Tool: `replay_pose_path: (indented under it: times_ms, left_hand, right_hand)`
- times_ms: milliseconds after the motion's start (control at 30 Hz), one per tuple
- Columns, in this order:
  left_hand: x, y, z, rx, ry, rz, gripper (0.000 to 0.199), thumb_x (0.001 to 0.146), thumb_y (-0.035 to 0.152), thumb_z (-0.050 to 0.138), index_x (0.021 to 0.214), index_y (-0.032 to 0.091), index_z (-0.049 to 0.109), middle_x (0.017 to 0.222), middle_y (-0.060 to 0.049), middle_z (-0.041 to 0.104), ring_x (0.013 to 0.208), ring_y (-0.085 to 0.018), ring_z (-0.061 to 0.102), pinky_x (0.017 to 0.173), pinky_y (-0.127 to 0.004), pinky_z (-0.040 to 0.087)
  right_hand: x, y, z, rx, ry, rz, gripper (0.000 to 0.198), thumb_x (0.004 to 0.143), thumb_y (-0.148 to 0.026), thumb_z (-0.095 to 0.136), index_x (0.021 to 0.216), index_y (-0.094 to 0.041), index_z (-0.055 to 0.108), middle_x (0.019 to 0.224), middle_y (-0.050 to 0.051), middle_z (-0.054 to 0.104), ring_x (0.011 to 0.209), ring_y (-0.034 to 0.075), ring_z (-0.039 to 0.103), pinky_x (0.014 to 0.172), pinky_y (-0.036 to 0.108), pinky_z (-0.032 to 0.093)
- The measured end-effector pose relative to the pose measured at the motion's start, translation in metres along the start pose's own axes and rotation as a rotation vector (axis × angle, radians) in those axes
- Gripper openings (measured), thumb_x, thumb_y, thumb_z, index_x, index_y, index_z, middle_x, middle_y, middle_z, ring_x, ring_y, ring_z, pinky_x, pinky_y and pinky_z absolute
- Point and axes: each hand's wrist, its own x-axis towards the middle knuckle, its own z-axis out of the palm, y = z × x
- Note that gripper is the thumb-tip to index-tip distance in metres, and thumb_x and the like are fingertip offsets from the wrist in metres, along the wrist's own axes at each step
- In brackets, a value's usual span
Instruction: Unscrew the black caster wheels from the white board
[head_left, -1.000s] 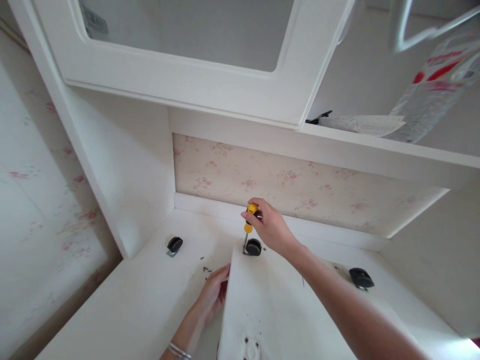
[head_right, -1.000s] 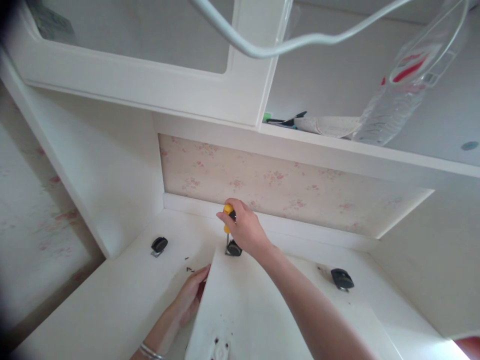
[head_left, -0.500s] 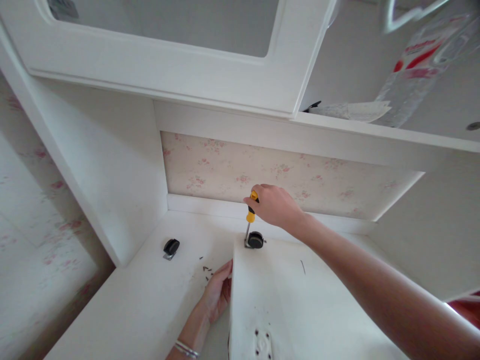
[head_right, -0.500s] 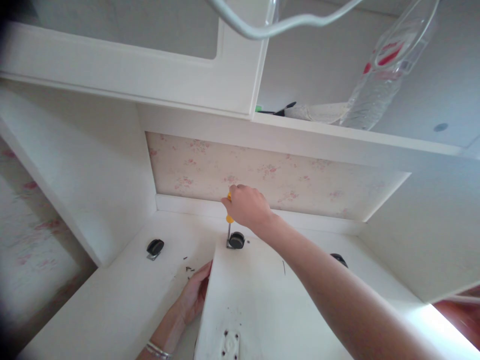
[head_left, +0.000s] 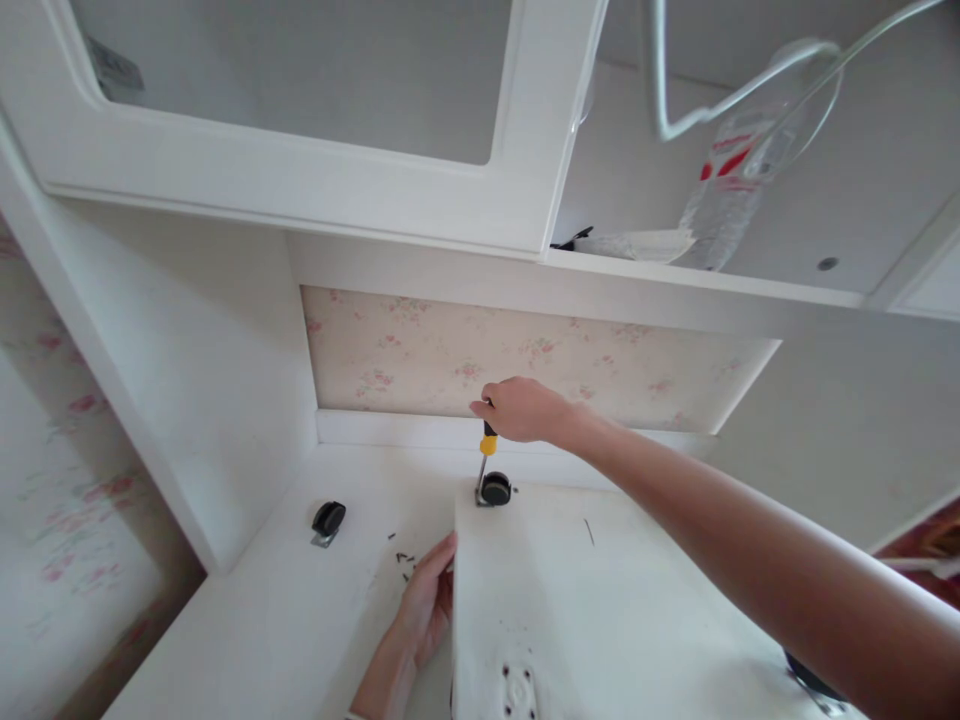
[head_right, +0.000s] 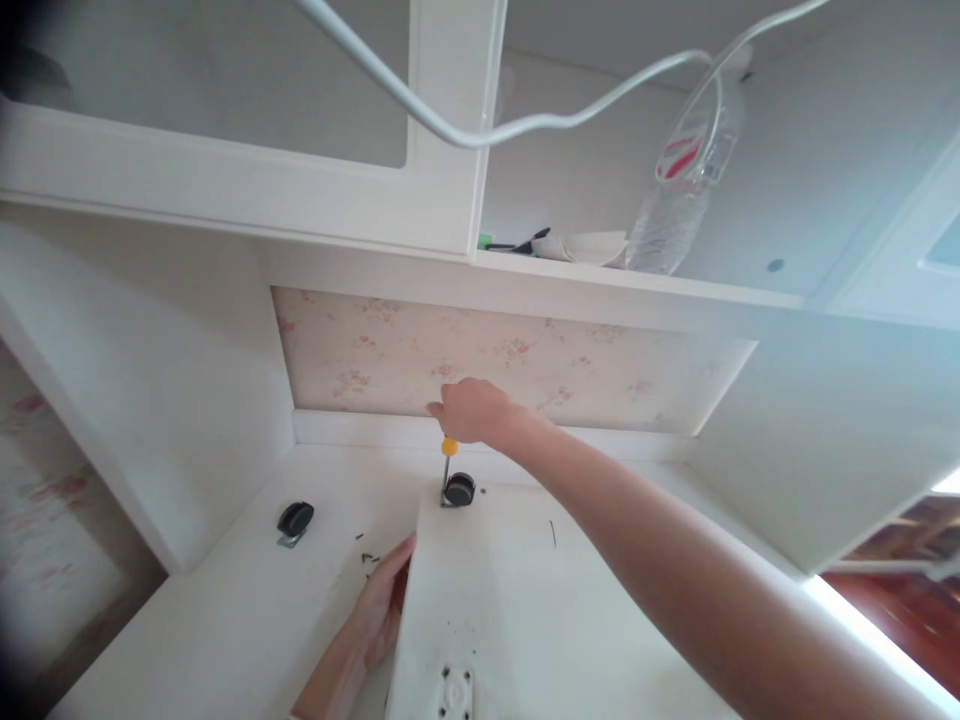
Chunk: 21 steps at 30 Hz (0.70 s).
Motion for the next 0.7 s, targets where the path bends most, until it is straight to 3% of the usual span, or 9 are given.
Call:
replay_pose_path:
  times_ms: [133, 300, 367, 500, 567, 700]
  left_hand:
    - [0.0000, 0.0016, 0.0017, -0.020, -0.009, -0.024, 0.038, 0.079, 0.036, 0.077, 0.109, 0.013, 0.072, 0.097, -0.012, 0.076, 0.090, -0.031, 0.073, 0.079, -0.038, 0.060]
    - [-0.0007, 0.0011, 0.0012, -0.010, 0.010, -0.023, 0.038, 0.081, 0.038, 0.075, 0.109, 0.014, 0.072, 0.097, -0.012, 0.076, 0.088, -0.030, 0.073, 0.078, -0.037, 0.059]
    - [-0.0007, 0.0001, 0.0007, -0.011, 0.003, -0.018, 0.037, 0.082, 0.039, 0.073, 0.108, 0.014, 0.072, 0.097, -0.012, 0.076, 0.089, -0.030, 0.073, 0.079, -0.037, 0.059]
    - [0.0009, -0.0015, -0.0017, -0.052, -0.052, -0.016, 0.037, 0.085, 0.038, 0.070, 0.111, 0.012, 0.071, 0.101, -0.013, 0.076, 0.092, -0.030, 0.072, 0.085, -0.039, 0.056]
    - [0.0016, -0.0016, -0.0027, -0.069, -0.057, -0.021, 0.038, 0.085, 0.036, 0.071, 0.113, 0.011, 0.071, 0.103, -0.013, 0.076, 0.094, -0.030, 0.071, 0.089, -0.040, 0.055]
    - [0.0007, -0.0002, -0.0018, -0.078, -0.022, -0.028, 0.041, 0.085, 0.036, 0.071, 0.116, 0.009, 0.069, 0.105, -0.014, 0.075, 0.097, -0.031, 0.071, 0.092, -0.042, 0.053]
  right_hand:
    - [-0.0013, -0.0077, 0.0019, -0.033, -0.026, -0.064, 0.025, 0.094, -0.015, 0.046, 0.106, -0.013, 0.068, 0.097, 0.018, 0.070, 0.093, 0.029, 0.067, 0.078, 0.039, 0.050]
    - [0.0039, -0.0040, 0.0029, 0.061, -0.053, -0.165, 0.033, 0.091, -0.018, 0.053, 0.123, -0.020, 0.060, 0.124, 0.011, 0.062, 0.096, 0.018, 0.066, 0.080, 0.028, 0.049]
    - [0.0064, -0.0034, 0.0028, 0.083, -0.050, -0.131, 0.034, 0.091, -0.025, 0.055, 0.125, -0.021, 0.059, 0.128, 0.010, 0.059, 0.094, 0.018, 0.066, 0.081, 0.028, 0.050]
    - [0.0072, -0.0070, 0.0028, 0.046, -0.019, 0.052, 0.052, 0.097, -0.051, 0.037, 0.120, -0.011, 0.060, 0.118, 0.023, 0.061, 0.098, 0.034, 0.065, 0.080, 0.046, 0.051]
    - [0.0064, -0.0079, 0.0024, 0.023, -0.028, 0.070, 0.049, 0.099, -0.045, 0.033, 0.118, -0.008, 0.059, 0.114, 0.025, 0.062, 0.101, 0.037, 0.064, 0.079, 0.049, 0.050]
    - [0.0068, -0.0049, 0.0004, 0.050, -0.104, -0.074, 0.031, 0.093, -0.025, 0.047, 0.121, -0.019, 0.057, 0.124, 0.015, 0.059, 0.096, 0.023, 0.066, 0.079, 0.034, 0.049]
